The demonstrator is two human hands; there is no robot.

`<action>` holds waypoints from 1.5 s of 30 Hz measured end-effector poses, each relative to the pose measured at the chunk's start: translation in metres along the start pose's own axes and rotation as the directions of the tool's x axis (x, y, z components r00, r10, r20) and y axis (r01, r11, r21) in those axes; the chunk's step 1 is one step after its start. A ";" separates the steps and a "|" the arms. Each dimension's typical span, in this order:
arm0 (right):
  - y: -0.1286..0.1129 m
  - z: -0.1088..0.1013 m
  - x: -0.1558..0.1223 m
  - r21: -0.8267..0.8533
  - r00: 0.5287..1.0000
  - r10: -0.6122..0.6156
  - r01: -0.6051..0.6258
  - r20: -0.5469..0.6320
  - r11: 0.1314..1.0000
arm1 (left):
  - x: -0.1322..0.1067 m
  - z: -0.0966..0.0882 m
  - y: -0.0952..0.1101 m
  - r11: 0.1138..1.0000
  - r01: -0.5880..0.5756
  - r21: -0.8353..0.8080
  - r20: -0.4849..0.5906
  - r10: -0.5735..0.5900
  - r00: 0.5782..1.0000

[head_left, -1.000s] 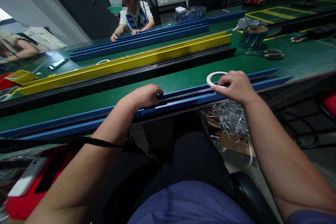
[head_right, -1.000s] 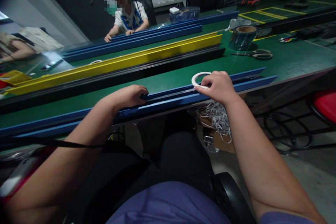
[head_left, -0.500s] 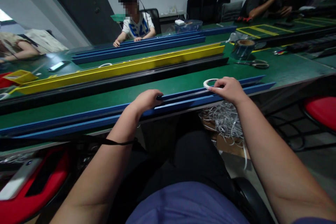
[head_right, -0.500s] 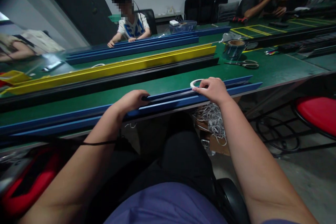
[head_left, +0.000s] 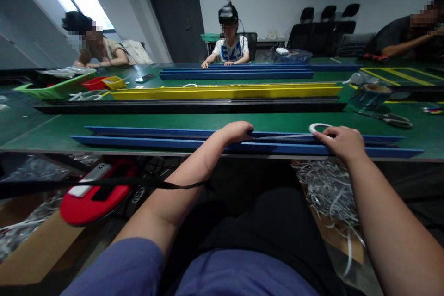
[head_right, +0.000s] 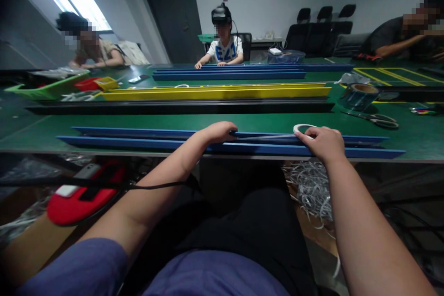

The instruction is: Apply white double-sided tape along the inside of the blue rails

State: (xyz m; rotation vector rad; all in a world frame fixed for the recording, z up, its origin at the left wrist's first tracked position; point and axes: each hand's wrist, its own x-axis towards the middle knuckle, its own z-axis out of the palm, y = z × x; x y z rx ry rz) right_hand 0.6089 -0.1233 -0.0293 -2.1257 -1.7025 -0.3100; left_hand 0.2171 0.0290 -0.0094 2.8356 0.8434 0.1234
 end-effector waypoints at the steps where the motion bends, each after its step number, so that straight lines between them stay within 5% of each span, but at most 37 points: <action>1: 0.000 0.000 0.000 -0.020 1.000 0.020 -0.020 0.017 1.000 | 0.000 0.000 0.000 1.000 -0.006 0.004 0.002 0.006 1.000; 9: -0.023 0.005 0.002 -0.043 0.996 0.033 -0.029 0.083 0.999 | -0.017 -0.005 -0.020 1.000 0.006 -0.015 0.018 -0.006 1.000; 19: -0.171 0.026 -0.009 0.025 0.991 -0.137 0.137 -0.005 0.990 | -0.115 -0.032 -0.103 0.967 0.238 -0.090 0.049 -0.235 0.971; 24: -0.198 0.011 -0.020 -0.050 0.969 -0.239 0.243 0.066 0.969 | -0.136 -0.033 -0.114 0.911 0.362 -0.199 0.072 -0.355 0.932; 28: -0.170 -0.013 -0.015 -0.145 0.915 -0.373 0.394 0.155 0.907 | -0.132 -0.031 -0.120 0.894 0.399 -0.204 0.142 -0.376 0.916; 37: -0.057 -0.064 -0.003 -0.239 0.911 -0.337 0.391 0.236 0.889 | -0.131 -0.028 -0.127 0.876 0.450 -0.174 0.185 -0.420 0.889; 45: 0.053 -0.076 -0.010 -0.168 0.979 -0.160 0.180 0.122 0.969 | -0.130 -0.026 -0.130 0.878 0.442 -0.183 0.185 -0.411 0.893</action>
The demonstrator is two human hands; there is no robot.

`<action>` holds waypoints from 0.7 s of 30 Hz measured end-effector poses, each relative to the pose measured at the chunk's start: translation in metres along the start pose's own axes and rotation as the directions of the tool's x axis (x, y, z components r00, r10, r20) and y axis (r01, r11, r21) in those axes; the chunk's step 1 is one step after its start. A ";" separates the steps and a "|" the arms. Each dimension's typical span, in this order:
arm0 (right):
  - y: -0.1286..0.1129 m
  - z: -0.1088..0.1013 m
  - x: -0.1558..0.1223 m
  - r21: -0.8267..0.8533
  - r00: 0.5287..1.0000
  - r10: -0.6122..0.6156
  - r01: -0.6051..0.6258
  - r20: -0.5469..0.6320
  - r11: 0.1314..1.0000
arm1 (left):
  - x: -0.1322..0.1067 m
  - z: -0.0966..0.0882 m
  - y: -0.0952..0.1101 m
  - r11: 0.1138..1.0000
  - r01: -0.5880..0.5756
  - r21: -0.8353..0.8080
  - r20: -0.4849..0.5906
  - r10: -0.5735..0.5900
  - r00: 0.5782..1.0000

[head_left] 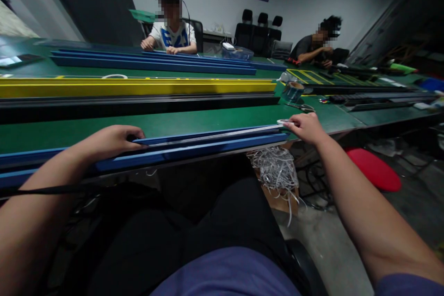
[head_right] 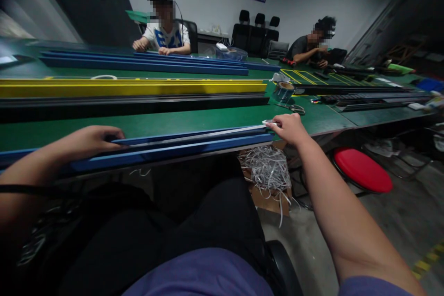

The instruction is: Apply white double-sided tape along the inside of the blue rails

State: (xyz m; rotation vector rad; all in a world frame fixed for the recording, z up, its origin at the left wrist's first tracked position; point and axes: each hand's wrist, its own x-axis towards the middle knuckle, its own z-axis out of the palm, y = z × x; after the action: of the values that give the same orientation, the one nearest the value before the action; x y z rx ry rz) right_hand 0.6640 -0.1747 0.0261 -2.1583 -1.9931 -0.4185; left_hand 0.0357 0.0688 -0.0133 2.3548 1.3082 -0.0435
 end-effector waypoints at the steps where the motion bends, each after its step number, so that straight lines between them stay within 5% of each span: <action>1: 0.007 0.003 -0.003 0.011 0.999 0.039 -0.039 -0.007 0.999 | 0.000 0.000 0.000 1.000 -0.004 -0.004 -0.001 0.004 1.000; 15: 0.049 0.039 -0.020 0.151 0.952 0.298 -0.305 0.066 0.940 | -0.003 0.000 0.004 1.000 0.012 -0.028 0.002 -0.012 1.000; 21: 0.046 0.069 -0.027 0.220 0.906 0.422 -0.416 0.023 0.882 | -0.002 0.002 -0.003 1.000 0.014 -0.006 -0.003 -0.014 1.000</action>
State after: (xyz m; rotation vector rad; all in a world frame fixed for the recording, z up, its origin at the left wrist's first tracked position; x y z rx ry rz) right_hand 0.7143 -0.1829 -0.0453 -2.3326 -1.4148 -0.1480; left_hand 0.0325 0.0684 -0.0155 2.3413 1.3246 -0.0404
